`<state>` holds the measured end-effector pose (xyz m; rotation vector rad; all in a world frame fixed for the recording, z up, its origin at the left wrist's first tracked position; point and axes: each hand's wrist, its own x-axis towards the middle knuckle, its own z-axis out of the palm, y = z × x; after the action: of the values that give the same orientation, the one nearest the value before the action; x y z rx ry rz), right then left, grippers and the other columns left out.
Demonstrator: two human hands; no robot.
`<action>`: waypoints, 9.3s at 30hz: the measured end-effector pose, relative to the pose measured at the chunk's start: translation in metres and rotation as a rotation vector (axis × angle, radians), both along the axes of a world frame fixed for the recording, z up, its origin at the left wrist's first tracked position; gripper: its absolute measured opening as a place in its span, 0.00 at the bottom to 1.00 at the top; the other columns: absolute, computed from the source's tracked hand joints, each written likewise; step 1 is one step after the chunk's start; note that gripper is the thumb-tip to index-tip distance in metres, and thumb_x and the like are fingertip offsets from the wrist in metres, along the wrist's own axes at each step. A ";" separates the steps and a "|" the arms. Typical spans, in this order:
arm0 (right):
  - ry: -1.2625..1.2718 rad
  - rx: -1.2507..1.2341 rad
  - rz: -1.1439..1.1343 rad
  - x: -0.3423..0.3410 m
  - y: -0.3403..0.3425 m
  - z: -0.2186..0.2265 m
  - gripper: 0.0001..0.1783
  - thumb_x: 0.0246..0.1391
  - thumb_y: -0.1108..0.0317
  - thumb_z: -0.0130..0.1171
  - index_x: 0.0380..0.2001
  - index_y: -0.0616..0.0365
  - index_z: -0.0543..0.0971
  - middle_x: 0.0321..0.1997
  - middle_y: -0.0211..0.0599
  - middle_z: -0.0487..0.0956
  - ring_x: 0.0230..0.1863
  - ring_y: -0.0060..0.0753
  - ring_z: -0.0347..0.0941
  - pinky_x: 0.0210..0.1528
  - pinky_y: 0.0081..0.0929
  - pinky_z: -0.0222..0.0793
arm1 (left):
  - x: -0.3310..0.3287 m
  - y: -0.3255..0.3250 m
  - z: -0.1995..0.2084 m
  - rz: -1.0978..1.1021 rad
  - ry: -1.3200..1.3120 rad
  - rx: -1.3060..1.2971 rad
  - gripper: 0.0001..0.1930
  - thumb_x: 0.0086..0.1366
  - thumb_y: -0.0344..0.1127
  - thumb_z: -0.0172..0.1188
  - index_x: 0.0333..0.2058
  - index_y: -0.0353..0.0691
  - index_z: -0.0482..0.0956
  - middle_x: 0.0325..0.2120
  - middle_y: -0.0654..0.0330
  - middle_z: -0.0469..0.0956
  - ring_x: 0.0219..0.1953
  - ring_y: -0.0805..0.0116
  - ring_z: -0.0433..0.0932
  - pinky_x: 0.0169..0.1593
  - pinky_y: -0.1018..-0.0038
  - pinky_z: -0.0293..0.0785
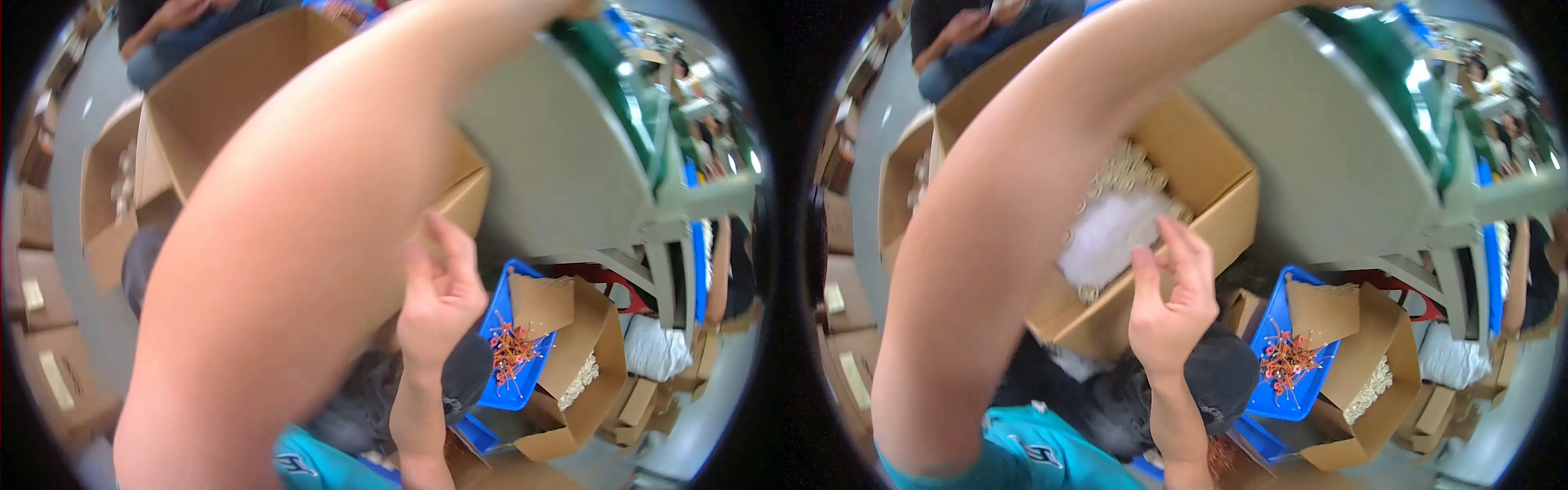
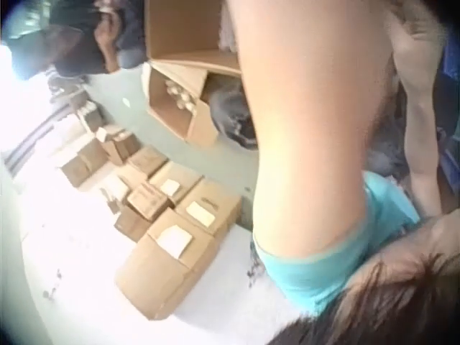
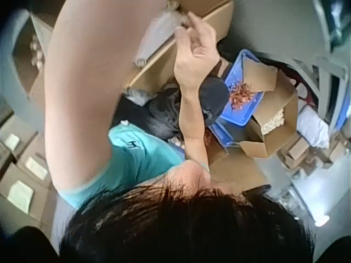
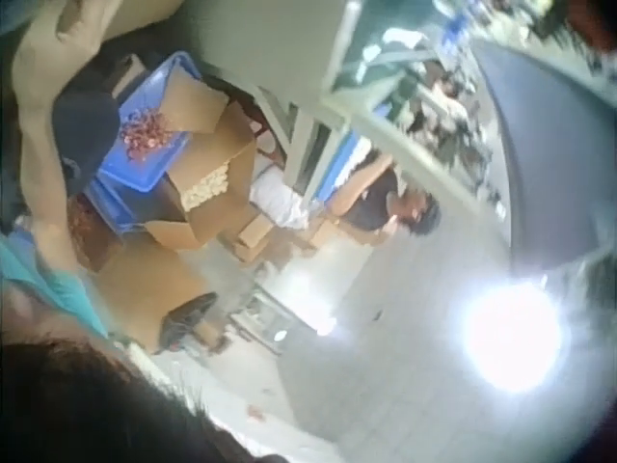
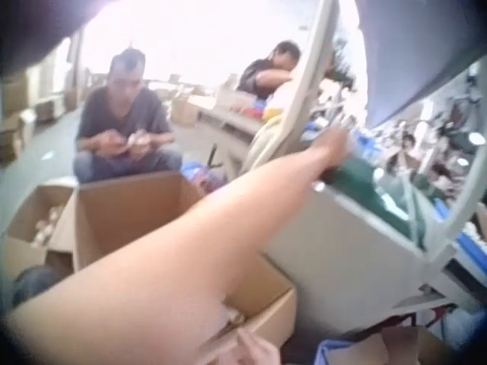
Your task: The person assembles light components by picking up cylindrical plastic casings and wiring components, inserting the wires into the casings, and securing the pieces together by hand.
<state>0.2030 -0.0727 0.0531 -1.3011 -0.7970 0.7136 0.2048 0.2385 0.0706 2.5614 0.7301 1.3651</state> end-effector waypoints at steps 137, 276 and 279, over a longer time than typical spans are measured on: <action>0.128 -0.095 0.466 -0.011 -0.006 0.009 0.13 0.55 0.82 0.60 0.45 0.73 0.80 0.41 0.46 0.83 0.42 0.38 0.83 0.45 0.28 0.81 | -0.222 -0.234 -0.042 -0.552 0.076 -1.012 0.23 0.49 0.34 0.75 0.42 0.40 0.75 0.43 0.62 0.78 0.44 0.74 0.76 0.48 0.73 0.72; -0.154 0.027 -0.065 -0.011 -0.002 0.005 0.17 0.52 0.82 0.62 0.47 0.61 0.82 0.46 0.37 0.78 0.33 0.23 0.73 0.41 0.21 0.72 | -0.259 -0.101 -0.398 -0.318 1.592 -0.137 0.17 0.56 0.47 0.63 0.39 0.42 0.85 0.44 0.54 0.80 0.53 0.57 0.72 0.56 0.62 0.64; -0.162 0.049 -0.102 0.004 -0.010 0.002 0.17 0.52 0.81 0.62 0.47 0.61 0.82 0.46 0.38 0.78 0.34 0.23 0.74 0.40 0.21 0.73 | -0.205 -0.103 -0.345 -0.390 1.522 -0.336 0.23 0.60 0.50 0.62 0.45 0.37 0.81 0.46 0.50 0.79 0.53 0.52 0.73 0.54 0.55 0.68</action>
<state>0.2071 -0.0831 0.0550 -1.3569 -0.8664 0.5088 -0.0004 0.1351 -0.2748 2.7717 0.4120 -0.9358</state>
